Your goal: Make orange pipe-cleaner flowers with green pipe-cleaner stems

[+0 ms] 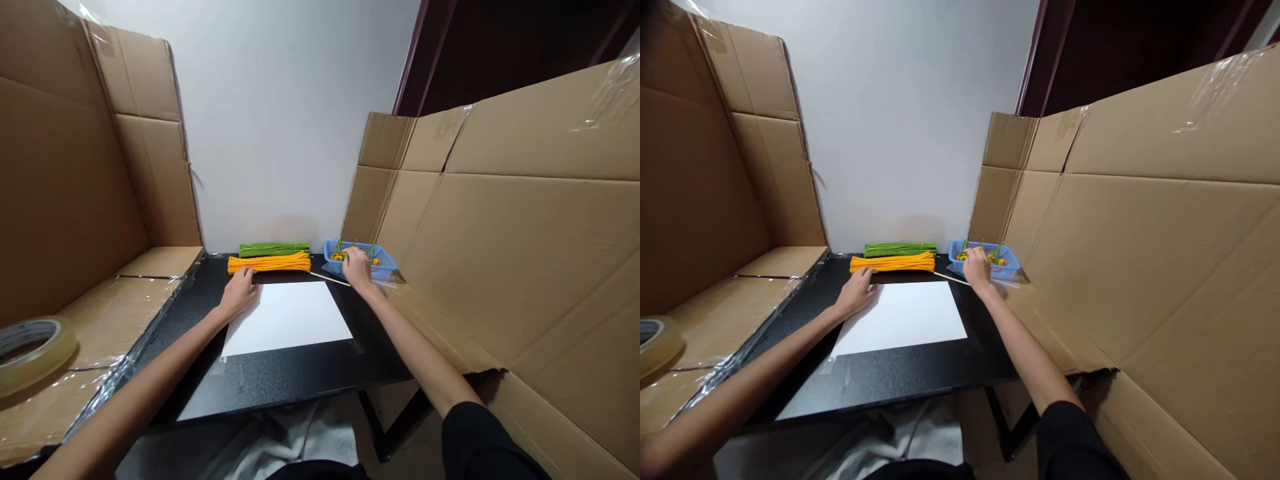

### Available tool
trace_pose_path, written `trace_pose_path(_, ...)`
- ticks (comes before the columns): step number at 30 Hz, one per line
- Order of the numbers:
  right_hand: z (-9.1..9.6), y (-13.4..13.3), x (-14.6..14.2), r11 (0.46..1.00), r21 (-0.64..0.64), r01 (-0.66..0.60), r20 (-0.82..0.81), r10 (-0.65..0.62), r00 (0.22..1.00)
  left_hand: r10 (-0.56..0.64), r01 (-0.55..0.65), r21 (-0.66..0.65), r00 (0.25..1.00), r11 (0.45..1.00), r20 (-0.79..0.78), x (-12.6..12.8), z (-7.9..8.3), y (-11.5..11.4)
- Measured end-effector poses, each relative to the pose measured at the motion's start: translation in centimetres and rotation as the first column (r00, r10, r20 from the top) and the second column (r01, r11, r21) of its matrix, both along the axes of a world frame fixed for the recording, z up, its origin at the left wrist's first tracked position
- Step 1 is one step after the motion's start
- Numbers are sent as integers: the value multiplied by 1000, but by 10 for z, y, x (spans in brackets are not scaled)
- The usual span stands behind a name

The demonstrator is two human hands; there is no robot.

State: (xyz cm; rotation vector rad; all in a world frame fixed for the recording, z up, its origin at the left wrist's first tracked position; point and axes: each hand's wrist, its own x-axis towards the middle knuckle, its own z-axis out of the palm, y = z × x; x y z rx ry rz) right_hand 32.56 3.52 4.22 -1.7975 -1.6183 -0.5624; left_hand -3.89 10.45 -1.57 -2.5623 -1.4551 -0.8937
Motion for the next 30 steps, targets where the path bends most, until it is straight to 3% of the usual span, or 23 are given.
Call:
trace_pose_path(3,-24,-9,-44,958,-126,-257,187,277,942,-24,40,92,984,995,-176,-6,1,32)
trace_pose_path(7,-42,-7,-94,873,-286,-394,297,472,830,48,-42,36,983,998,-175,-15,-5,58)
trace_pose_path(12,-48,29,-132,867,-301,-396,287,479,830,119,-93,138,973,986,-197,-20,-6,51)
trace_pose_path(15,-41,57,-146,889,-319,-327,306,424,853,121,-95,149,976,984,-179,-21,-1,41)
trace_pose_path(20,-27,92,-159,871,-430,-239,301,387,872,103,-91,160,992,983,-72,-28,2,35)
trace_pose_path(26,-28,103,-164,879,-396,-265,340,408,847,107,-107,71,994,992,5,-33,1,34)
trace_pose_path(30,-28,114,-160,849,-358,-389,373,512,774,53,-39,176,996,984,-73,-31,4,31)
